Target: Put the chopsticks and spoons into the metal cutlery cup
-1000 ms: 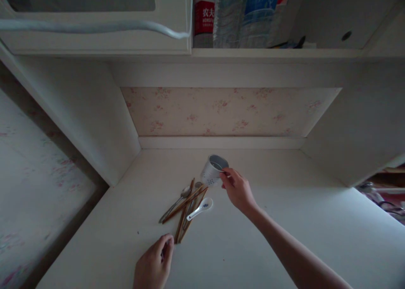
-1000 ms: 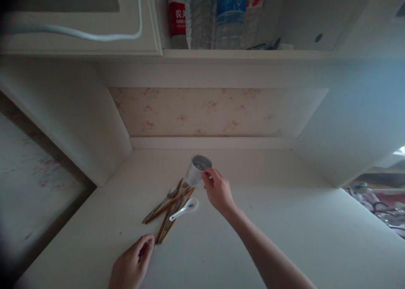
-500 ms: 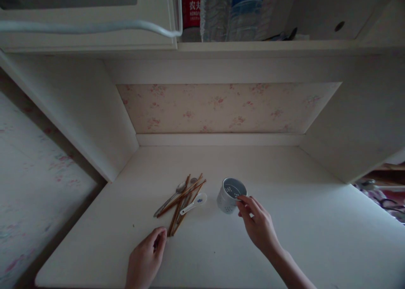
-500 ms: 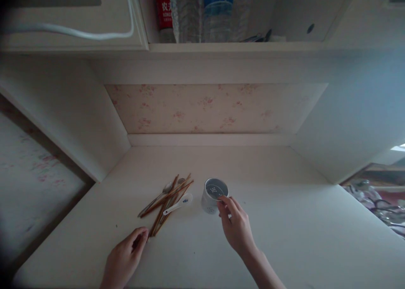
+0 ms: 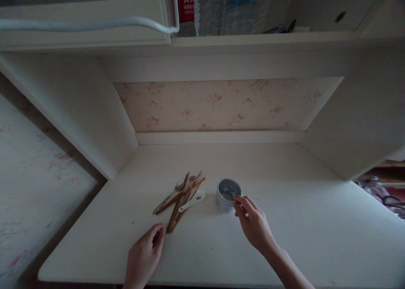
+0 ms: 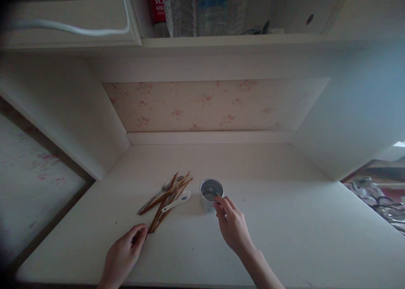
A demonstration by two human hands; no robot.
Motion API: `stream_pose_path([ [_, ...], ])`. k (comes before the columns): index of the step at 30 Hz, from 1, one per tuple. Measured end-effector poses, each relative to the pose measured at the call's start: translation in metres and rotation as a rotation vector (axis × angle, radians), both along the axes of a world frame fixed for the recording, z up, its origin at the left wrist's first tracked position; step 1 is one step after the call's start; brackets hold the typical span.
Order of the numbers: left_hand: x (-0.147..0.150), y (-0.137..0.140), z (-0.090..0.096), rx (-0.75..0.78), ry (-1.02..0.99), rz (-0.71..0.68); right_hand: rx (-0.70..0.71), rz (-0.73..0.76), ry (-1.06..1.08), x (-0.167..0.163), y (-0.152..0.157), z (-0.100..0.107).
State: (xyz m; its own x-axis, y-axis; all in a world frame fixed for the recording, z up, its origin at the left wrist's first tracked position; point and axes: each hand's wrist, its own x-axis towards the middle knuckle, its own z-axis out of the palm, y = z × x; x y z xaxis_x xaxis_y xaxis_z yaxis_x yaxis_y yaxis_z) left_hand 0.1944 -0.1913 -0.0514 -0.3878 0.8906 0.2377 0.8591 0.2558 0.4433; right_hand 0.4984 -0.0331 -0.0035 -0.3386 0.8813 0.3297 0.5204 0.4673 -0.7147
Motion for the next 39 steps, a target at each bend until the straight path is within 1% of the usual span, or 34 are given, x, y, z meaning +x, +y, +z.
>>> stream_pose_path([
  [4, 0.001, 0.0, 0.001, -0.003, 0.008, 0.017, -0.001, 0.005, -0.004, -0.001, 0.001, -0.002],
  [7, 0.002, 0.0, 0.003, 0.004, 0.01, 0.016, -0.033, -0.027, 0.028, -0.001, -0.001, -0.005],
  [10, 0.003, 0.0, 0.003, 0.009, -0.003, 0.013, -0.134, -0.154, 0.145, 0.003, -0.009, -0.015],
  [13, 0.002, -0.001, 0.001, 0.011, -0.029, 0.026, -0.242, -0.314, 0.281, 0.013, -0.02, -0.033],
  [15, 0.001, -0.001, 0.002, 0.017, -0.078, 0.043, -0.299, -0.36, 0.312, 0.02, -0.027, -0.044],
  [17, 0.001, 0.003, 0.009, 0.033, -0.161, 0.052, -0.319, -0.355, 0.293, 0.025, -0.032, -0.051],
  [19, 0.003, 0.014, 0.022, 0.058, -0.236, 0.038, -0.306, -0.329, 0.241, 0.026, -0.034, -0.053],
  [22, 0.01, 0.043, 0.049, 0.085, -0.262, -0.039, -0.294, -0.282, 0.151, 0.022, -0.032, -0.049],
  [24, 0.016, 0.069, 0.064, 0.076, -0.227, -0.115, -0.293, -0.254, 0.11, 0.018, -0.03, -0.045],
  [26, 0.02, 0.093, 0.072, 0.05, -0.132, -0.164, -0.286, -0.24, 0.087, 0.016, -0.029, -0.043],
  [28, 0.021, 0.113, 0.073, -0.013, -0.021, -0.188, -0.273, -0.237, 0.075, 0.017, -0.03, -0.042],
  [31, 0.018, 0.133, 0.066, -0.125, 0.091, -0.228, -0.257, -0.23, 0.073, 0.02, -0.033, -0.043],
  [34, 0.015, 0.142, 0.058, -0.187, 0.118, -0.248, -0.244, -0.215, 0.07, 0.022, -0.035, -0.044],
  [39, 0.013, 0.147, 0.054, -0.217, 0.105, -0.269, -0.243, -0.179, 0.034, 0.02, -0.032, -0.042],
])
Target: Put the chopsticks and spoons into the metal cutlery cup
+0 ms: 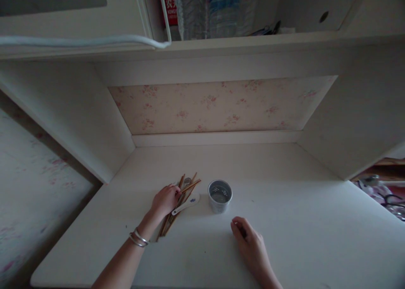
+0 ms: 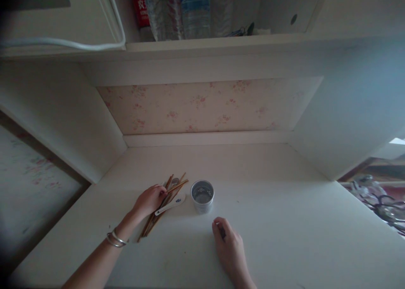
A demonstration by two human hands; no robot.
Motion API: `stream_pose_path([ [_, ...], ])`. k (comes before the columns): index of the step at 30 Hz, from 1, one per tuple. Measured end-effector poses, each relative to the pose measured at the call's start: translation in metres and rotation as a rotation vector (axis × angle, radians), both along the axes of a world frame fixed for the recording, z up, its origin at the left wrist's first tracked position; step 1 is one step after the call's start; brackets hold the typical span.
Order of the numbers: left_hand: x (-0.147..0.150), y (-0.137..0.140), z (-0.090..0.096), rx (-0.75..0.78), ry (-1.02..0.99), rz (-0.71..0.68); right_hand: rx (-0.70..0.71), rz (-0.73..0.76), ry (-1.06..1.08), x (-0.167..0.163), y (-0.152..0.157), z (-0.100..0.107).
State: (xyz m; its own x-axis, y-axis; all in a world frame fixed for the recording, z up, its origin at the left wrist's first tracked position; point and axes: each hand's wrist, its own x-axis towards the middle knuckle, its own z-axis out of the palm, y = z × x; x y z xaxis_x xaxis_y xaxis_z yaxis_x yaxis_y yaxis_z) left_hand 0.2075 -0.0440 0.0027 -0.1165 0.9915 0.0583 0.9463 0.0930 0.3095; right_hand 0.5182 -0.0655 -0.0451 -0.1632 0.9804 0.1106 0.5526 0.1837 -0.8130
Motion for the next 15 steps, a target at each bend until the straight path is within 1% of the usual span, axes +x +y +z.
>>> stream_pose_path([
  [4, -0.003, 0.005, -0.004, -0.024, -0.034, -0.034, -0.006, 0.019, -0.011, 0.0, 0.0, 0.0],
  [9, -0.005, 0.008, -0.009, -0.036, -0.08, -0.044, -0.021, 0.041, 0.0, 0.001, -0.001, -0.004],
  [12, -0.007, 0.006, -0.004, -0.046, -0.129, -0.055, -0.03, 0.045, 0.0, 0.002, -0.002, -0.004],
  [15, -0.012, 0.001, 0.009, -0.052, -0.177, -0.048, -0.033, 0.048, -0.016, 0.002, -0.002, -0.003],
])
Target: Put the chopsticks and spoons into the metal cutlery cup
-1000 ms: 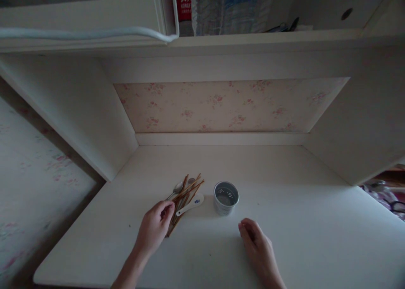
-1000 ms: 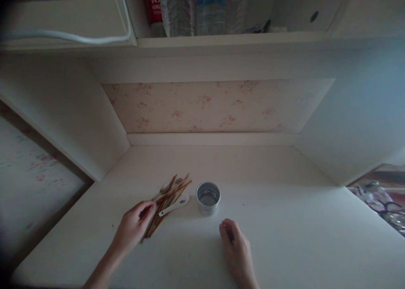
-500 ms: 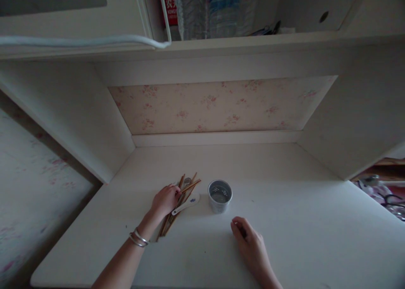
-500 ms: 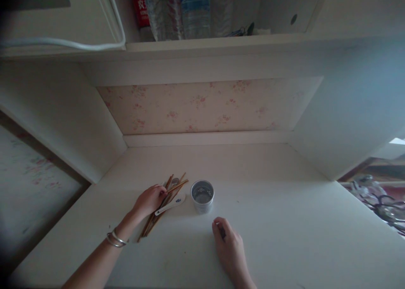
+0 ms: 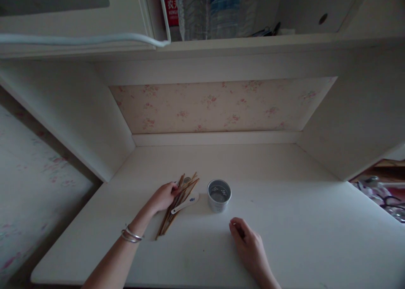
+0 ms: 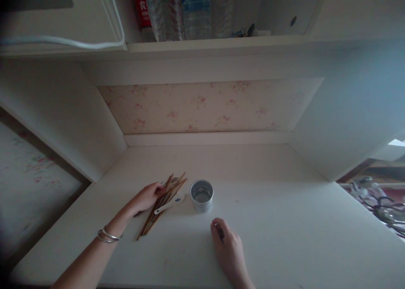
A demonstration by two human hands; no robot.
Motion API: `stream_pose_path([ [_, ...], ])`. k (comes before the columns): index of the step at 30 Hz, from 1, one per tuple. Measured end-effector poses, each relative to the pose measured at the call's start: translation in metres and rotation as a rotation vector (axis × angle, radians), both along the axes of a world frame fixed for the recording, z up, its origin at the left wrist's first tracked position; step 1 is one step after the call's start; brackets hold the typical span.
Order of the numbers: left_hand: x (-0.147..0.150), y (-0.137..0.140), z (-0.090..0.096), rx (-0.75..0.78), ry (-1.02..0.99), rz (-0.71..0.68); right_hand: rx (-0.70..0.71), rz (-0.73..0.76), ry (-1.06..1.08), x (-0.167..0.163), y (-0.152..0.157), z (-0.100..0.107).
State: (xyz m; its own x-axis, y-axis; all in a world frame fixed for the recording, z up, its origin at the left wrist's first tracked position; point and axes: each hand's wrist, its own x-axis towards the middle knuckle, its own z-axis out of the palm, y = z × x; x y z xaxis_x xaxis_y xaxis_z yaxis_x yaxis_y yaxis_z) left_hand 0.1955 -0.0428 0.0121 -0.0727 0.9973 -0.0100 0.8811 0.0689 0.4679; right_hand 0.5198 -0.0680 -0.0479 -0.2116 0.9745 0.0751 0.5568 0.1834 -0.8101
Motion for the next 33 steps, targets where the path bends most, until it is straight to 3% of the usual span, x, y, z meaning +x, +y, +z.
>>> stream_pose_path([
  [5, -0.003, -0.018, 0.042, 0.158, -0.204, 0.102, 0.0, 0.023, -0.029, -0.002, 0.0, 0.002],
  [11, 0.032, -0.042, 0.087, 0.164, -0.807, 0.16, 0.015, 0.023, -0.065, -0.004, 0.002, 0.0],
  [15, 0.061, -0.034, 0.102, 0.215, -1.125, 0.181, 0.011, 0.017, -0.078, -0.003, 0.001, 0.0],
  [20, 0.091, -0.007, 0.118, 0.325, -1.16, 0.133, 0.024, 0.017, -0.072, -0.002, -0.001, 0.001],
  [24, 0.106, 0.017, 0.111, 0.381, -1.023, 0.084, 0.04, 0.011, -0.08, -0.002, -0.001, 0.001],
  [33, 0.12, 0.036, 0.051, 0.289, -0.673, 0.009, 0.035, 0.023, -0.102, -0.002, 0.001, 0.002],
])
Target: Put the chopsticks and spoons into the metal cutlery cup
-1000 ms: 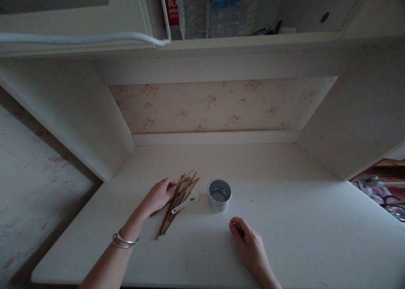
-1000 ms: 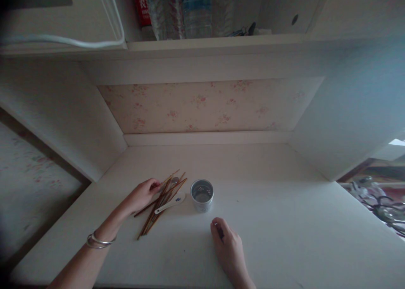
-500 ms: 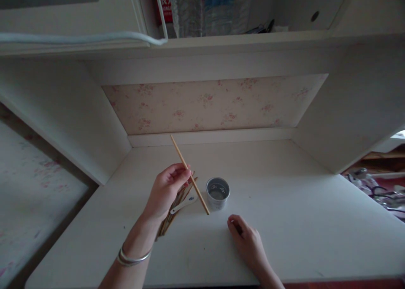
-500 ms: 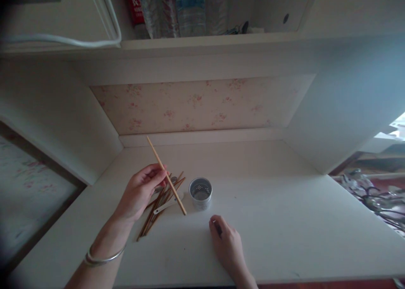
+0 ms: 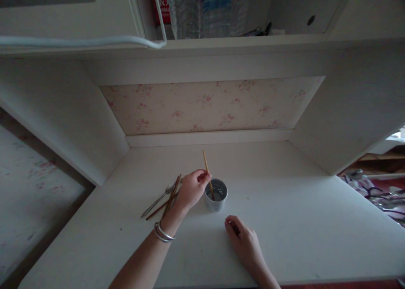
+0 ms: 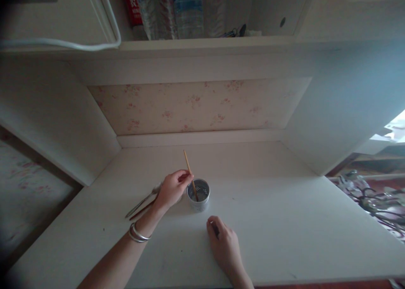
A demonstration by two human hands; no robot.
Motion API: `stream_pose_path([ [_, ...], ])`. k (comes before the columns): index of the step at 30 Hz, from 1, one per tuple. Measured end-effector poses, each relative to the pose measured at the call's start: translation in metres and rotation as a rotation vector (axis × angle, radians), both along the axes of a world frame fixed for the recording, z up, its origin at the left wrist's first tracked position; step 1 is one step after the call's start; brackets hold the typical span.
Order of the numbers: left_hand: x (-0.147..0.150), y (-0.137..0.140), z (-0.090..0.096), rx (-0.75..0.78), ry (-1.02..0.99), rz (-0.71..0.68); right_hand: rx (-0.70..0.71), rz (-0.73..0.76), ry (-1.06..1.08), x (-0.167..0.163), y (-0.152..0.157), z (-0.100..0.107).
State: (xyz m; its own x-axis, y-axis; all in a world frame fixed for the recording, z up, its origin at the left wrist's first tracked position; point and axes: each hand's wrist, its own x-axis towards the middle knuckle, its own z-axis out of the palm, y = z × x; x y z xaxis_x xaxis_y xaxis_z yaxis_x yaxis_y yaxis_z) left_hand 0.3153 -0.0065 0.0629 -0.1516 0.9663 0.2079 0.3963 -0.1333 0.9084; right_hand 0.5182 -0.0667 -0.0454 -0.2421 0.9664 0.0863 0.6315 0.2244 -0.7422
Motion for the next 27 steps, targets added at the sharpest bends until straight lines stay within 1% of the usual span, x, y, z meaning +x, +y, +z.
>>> stream_pose_path([
  [3, 0.0015, -0.0011, -0.0082, 0.022, 0.076, 0.001, -0.003, 0.012, -0.002, -0.0001, 0.0004, -0.0005],
  [6, 0.0015, -0.0005, -0.0101, 0.049, 0.124, 0.01, 0.0, 0.015, 0.002, -0.0006, 0.0004, -0.0004],
  [14, 0.0023, 0.0017, -0.0067, 0.036, 0.173, 0.031, 0.015, 0.003, -0.01, -0.0011, 0.0001, -0.0005],
  [20, 0.0031, 0.0018, -0.0016, 0.057, 0.278, 0.018, 0.042, 0.0, -0.004, -0.0016, -0.0005, 0.0024],
  [23, 0.0029, 0.0037, -0.0024, 0.052, 0.33, 0.007, 0.04, 0.005, -0.004, -0.0021, -0.0009, 0.0048],
  [27, 0.0025, 0.0071, -0.0058, 0.058, 0.343, 0.012, 0.041, 0.012, -0.015, -0.0019, -0.0011, 0.0058],
])
